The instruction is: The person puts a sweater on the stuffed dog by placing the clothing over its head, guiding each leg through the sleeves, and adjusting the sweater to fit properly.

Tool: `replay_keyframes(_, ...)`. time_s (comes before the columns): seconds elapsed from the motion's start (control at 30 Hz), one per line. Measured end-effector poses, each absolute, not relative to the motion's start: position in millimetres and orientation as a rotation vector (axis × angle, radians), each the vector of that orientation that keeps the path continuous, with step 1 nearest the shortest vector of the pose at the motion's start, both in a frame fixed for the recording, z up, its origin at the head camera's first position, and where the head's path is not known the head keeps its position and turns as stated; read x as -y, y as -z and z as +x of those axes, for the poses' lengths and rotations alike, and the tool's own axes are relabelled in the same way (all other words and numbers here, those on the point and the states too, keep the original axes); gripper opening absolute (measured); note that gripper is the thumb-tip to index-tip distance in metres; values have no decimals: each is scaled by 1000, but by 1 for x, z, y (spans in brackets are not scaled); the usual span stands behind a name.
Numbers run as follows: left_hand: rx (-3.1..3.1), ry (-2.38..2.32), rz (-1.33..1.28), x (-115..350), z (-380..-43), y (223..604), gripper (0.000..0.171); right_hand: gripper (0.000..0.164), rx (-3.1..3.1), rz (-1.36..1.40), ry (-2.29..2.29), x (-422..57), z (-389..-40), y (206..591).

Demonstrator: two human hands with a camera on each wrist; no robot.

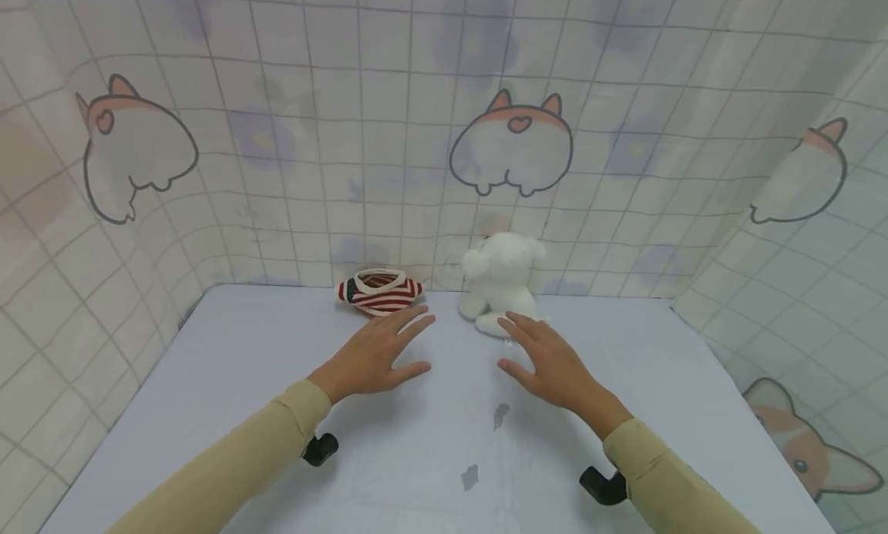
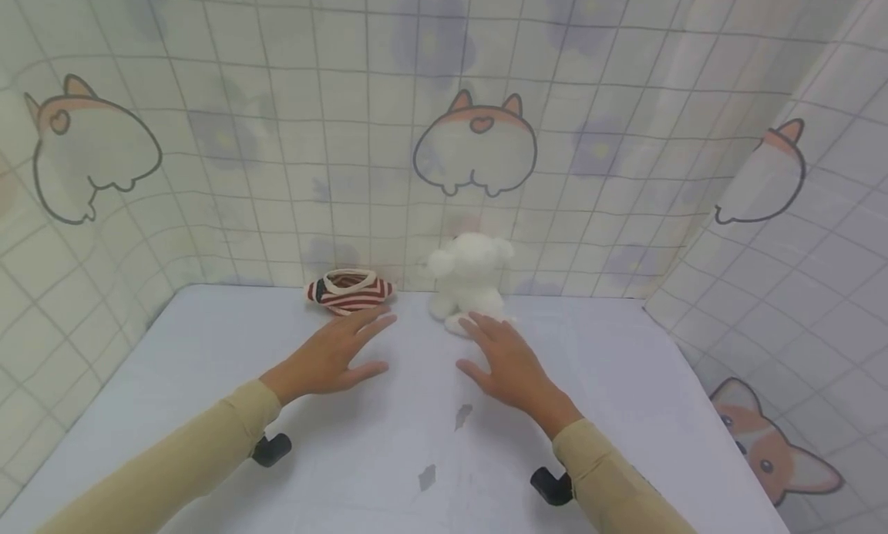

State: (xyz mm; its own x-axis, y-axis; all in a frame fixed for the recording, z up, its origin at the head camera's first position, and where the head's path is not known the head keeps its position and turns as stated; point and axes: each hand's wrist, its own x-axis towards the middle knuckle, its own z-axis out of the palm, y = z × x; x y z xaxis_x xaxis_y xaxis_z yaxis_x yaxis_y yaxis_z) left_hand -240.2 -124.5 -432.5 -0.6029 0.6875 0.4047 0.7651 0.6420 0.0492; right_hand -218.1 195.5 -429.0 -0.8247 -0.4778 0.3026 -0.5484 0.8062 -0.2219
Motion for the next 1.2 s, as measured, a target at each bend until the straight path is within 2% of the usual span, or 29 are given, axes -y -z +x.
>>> replay_keyframes(0.6, 2710, 498, -1022, 115, -249, 445, 78, 63, 2793, 598, -707, -202, -231, 438)
replay_keyframes(1.2, 2896, 739, -907, 104, -266, 448, 79, 62, 2799, 414, -838, -208, -253, 455)
